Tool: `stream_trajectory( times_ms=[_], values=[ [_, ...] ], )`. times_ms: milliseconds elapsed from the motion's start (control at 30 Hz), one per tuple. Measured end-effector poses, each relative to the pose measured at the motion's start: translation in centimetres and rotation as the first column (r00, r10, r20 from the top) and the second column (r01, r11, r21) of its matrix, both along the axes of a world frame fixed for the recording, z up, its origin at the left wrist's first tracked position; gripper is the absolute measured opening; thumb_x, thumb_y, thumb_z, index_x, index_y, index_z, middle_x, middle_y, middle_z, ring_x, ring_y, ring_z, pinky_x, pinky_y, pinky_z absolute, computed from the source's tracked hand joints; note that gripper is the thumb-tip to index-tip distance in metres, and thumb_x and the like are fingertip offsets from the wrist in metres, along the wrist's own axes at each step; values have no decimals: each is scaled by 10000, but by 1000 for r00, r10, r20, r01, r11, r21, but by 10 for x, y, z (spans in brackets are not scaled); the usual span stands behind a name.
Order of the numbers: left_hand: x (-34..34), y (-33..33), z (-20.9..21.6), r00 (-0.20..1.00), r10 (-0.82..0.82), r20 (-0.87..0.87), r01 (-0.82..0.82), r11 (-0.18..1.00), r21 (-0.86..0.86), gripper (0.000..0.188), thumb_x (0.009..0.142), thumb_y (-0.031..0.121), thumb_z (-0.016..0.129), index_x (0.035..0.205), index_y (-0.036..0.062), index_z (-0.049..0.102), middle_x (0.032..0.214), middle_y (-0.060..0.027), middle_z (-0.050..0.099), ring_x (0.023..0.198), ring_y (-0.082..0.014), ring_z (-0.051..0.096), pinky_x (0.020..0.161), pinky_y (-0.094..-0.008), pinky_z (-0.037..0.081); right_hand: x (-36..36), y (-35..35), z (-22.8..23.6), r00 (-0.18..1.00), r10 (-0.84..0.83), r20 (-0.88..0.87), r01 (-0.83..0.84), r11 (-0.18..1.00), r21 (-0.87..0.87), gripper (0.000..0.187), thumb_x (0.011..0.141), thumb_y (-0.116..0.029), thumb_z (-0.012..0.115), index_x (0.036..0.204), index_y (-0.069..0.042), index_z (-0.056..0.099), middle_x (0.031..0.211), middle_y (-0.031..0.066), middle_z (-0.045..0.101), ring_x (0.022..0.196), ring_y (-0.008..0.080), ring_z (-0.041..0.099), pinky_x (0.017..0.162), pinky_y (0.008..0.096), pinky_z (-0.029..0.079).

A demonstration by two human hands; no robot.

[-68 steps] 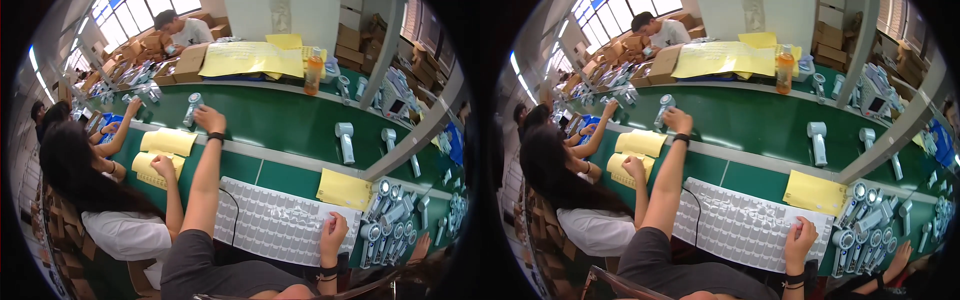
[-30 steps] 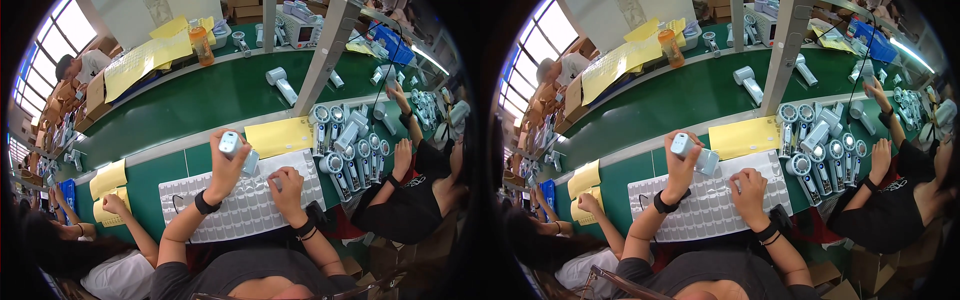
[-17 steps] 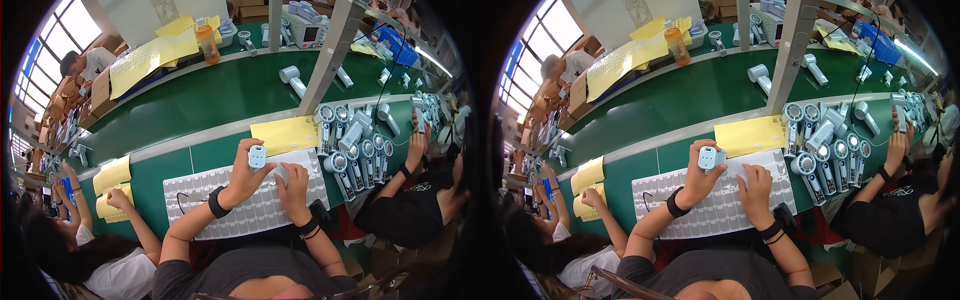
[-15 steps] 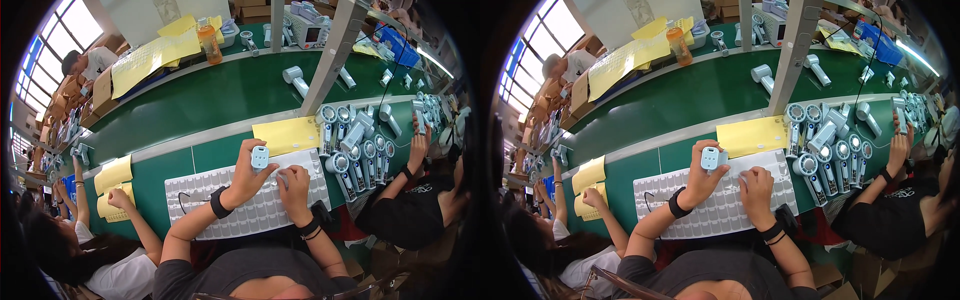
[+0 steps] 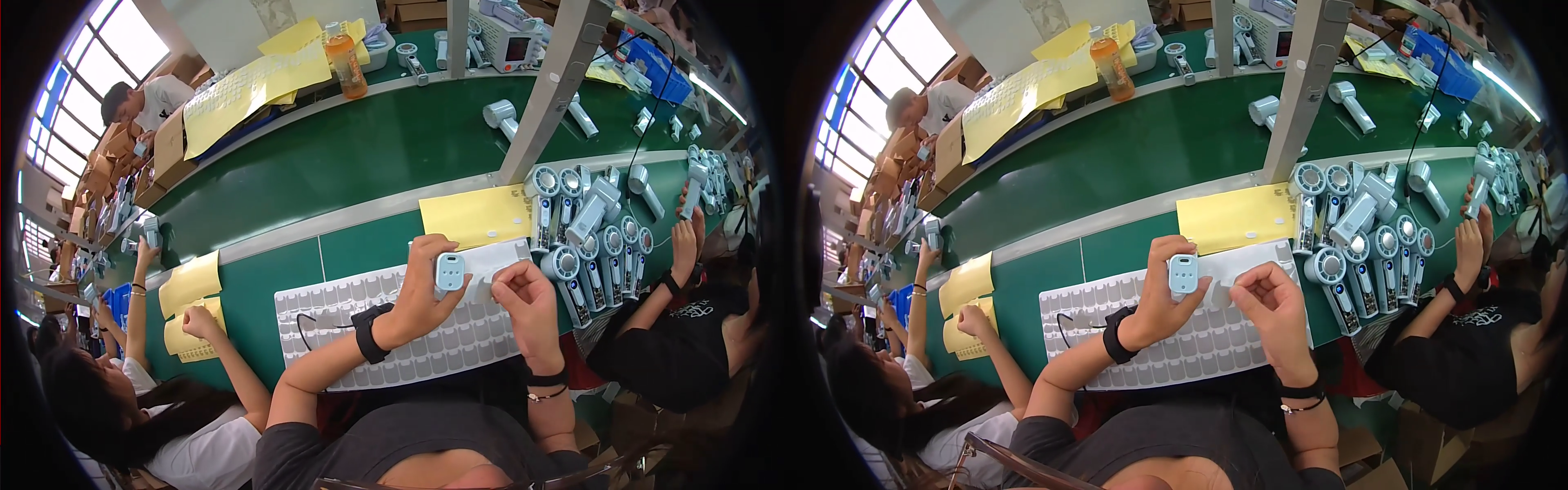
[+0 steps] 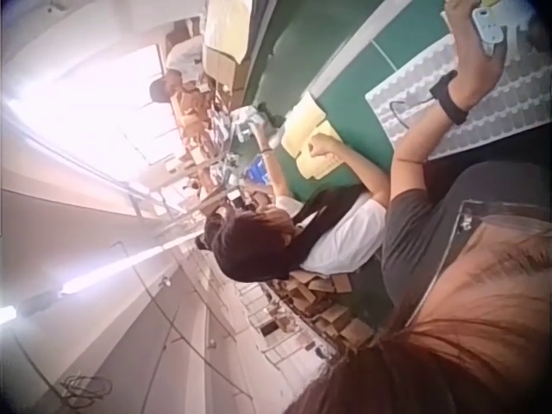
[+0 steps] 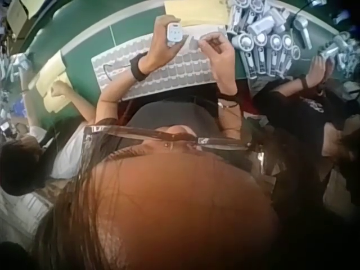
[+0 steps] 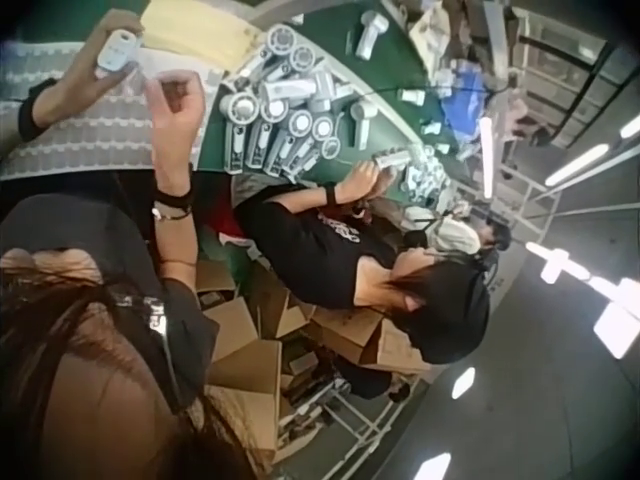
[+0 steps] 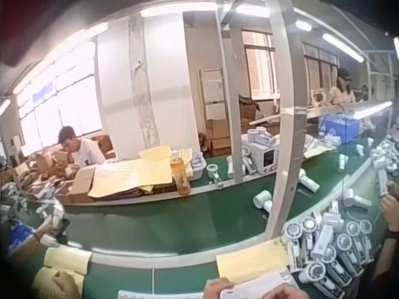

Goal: The person picks up a handheld fan, peels a sticker from a sheet, and presses it onto the fan's base before placing it on the conveyor belt.

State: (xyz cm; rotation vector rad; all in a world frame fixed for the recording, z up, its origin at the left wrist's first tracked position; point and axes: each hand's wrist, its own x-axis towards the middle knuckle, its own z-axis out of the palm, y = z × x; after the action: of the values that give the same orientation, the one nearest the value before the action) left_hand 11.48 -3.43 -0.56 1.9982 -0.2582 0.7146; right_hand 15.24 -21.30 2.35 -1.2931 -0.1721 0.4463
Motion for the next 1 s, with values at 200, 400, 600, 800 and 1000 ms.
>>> stream_trajectory(
  times_ms=[200, 400, 600, 800, 1000],
  values=[
    [-6, -6, -11, 1000, -27, 9, 27, 999, 45, 651, 696, -20, 745, 1254, 38, 415, 1170, -189, 438, 1072, -370, 460, 916, -416, 401, 11, 5, 39, 964, 222, -143, -218, 975, 42, 316, 788, 47, 728, 954, -66, 484, 848, 28, 613, 790, 80, 581, 720, 204, 474],
    [-9, -9, -7, 1000, -22, 19, 19, 990, 137, 645, 701, -19, 745, 1251, 39, 414, 1171, -195, 438, 1054, -343, 479, 878, -400, 430, 15, 10, 41, 967, 205, -150, -199, 978, 53, 422, 774, 78, 729, 994, -82, 407, 822, 46, 628, 776, 89, 603, 715, 216, 484],
    [-9, -10, -11, 999, -32, 11, 30, 992, 124, 688, 667, -23, 757, 1260, 44, 413, 1187, -198, 432, 1074, -362, 466, 900, -419, 414, 17, 10, 42, 969, 218, -116, -219, 976, 1, 441, 769, 80, 731, 985, -89, 385, 814, 65, 635, 773, 101, 612, 716, 223, 489],
    [-10, -11, -14, 998, -59, -22, 61, 995, 81, 745, 616, -37, 763, 1267, 51, 412, 1209, -194, 425, 1106, -394, 437, 952, -458, 374, 18, 9, 44, 970, 227, -88, -233, 971, -59, 441, 769, 80, 732, 976, -91, 382, 807, 69, 637, 768, 105, 616, 715, 227, 492],
    [-11, -12, -16, 998, -59, -21, 61, 995, 80, 752, 611, -39, 763, 1267, 51, 407, 1208, -195, 425, 1104, -395, 436, 953, -460, 370, 18, 7, 43, 968, 236, -90, -242, 967, -72, 436, 770, 79, 731, 966, -93, 382, 806, 74, 641, 765, 106, 617, 710, 227, 495]
  ],
)
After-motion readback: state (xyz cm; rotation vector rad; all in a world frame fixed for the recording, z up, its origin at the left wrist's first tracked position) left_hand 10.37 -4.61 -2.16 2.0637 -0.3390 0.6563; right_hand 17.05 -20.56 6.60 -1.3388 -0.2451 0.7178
